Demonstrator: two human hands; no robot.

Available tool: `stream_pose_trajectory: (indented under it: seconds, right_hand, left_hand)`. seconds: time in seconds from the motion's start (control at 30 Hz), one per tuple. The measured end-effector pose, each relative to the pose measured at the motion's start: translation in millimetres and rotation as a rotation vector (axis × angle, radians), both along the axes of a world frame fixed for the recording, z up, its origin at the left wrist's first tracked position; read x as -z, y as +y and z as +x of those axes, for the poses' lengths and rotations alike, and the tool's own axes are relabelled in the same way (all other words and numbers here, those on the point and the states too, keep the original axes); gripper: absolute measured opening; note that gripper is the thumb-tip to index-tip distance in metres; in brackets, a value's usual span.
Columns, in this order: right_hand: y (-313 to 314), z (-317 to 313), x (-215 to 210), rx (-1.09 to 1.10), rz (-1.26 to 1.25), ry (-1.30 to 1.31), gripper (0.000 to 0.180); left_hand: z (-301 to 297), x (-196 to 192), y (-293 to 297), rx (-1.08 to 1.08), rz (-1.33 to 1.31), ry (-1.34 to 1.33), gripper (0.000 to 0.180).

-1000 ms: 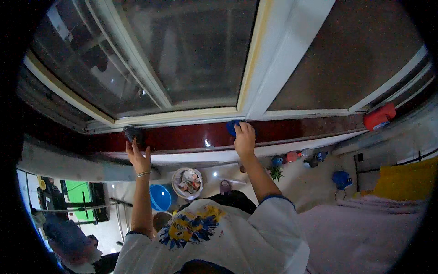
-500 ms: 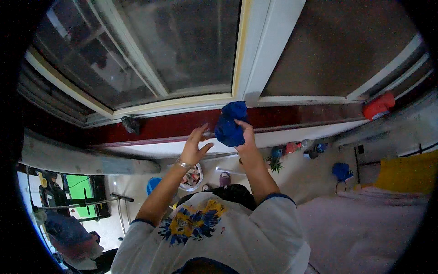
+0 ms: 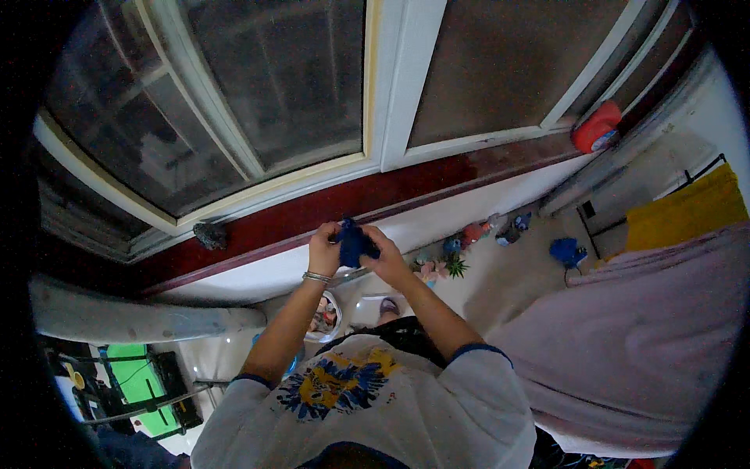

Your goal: The person cleans a window frame and glass using a blue cloth and a steel wool pad. They scrub the frame, dip the cloth in a bucket of water, and wipe the glass and frame repeatedly. The person also adjusts the window sash during the process.

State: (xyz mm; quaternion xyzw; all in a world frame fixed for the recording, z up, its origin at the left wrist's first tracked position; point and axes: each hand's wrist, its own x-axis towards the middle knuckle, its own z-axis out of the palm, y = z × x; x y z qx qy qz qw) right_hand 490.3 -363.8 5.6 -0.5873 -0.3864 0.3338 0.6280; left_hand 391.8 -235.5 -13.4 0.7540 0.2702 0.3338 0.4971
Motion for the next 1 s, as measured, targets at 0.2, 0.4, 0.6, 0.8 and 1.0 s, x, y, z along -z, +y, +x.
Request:
stream_pose_trajectory:
  seconds: [0.2, 0.4, 0.6, 0.8, 1.0]
  right_hand:
    - [12.2, 48.2, -25.2, 0.023, 0.012, -0.778, 0.038]
    - [62.5, 148.9, -35.0, 0.137, 0.325, -1.742, 0.02]
    - [95.8, 204.4, -124.7, 0.374, 0.547, -1.736, 0.015]
    - [113.7, 215.9, -330.6, 0.811, 0.89, -1.602, 0.031]
    - [100.2, 224.3, -124.6, 0.262, 0.354, -1.609, 0.018]
  left_hand:
    - [-5.2, -20.6, 6.1, 0.116, 0.032, 0.049, 0.026]
    - [-8.5, -6.2, 13.3, -0.04, 0.004, 0.07, 0.029]
    - [13.1, -10.4, 2.9, -0.17, 0.039, 0.132, 0.028]
    - [35.3, -3.7, -7.3, -0.29, 0.012, 0.07, 0.028]
    - [62.3, 7.0, -27.3, -0.35, 0.097, 0.058, 0.027]
